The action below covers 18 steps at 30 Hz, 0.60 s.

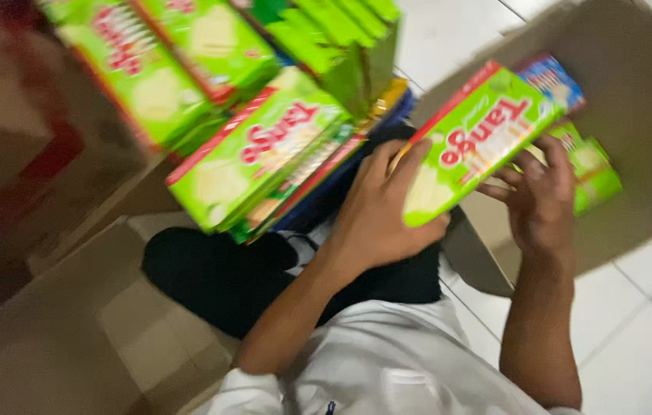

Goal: The person sits on the floor and repeatedly transfers packs of Tango biscuits from a cardboard box into a blue plastic crate. They handle the packs one by one or in small groups, arranging them in neat rows within the crate.

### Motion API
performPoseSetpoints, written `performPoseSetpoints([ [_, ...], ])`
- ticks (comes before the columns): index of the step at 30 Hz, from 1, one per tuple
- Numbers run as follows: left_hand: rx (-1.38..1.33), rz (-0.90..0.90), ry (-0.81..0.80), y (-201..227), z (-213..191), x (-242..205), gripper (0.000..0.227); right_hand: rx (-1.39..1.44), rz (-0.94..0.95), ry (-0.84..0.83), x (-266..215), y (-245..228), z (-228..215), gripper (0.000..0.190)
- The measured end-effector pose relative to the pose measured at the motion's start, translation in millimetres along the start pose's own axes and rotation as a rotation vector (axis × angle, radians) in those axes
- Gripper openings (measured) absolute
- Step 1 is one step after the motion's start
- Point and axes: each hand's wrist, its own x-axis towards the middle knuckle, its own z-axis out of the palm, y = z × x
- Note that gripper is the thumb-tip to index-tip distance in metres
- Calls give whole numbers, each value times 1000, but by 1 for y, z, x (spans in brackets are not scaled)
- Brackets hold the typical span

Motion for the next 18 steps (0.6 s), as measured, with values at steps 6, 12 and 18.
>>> performPoseSetpoints([
  [6, 273, -108, 37, 6, -131, -64, 95, -72, 10, -86, 9, 8, 20, 46],
  [12, 435, -2, 6, -80, -192, -57, 92, -206, 10, -106, 16, 11, 43, 35],
  [18, 476, 92, 20, -100, -189, -48, 73, -187, 28, -138, 28, 54, 17, 49],
])
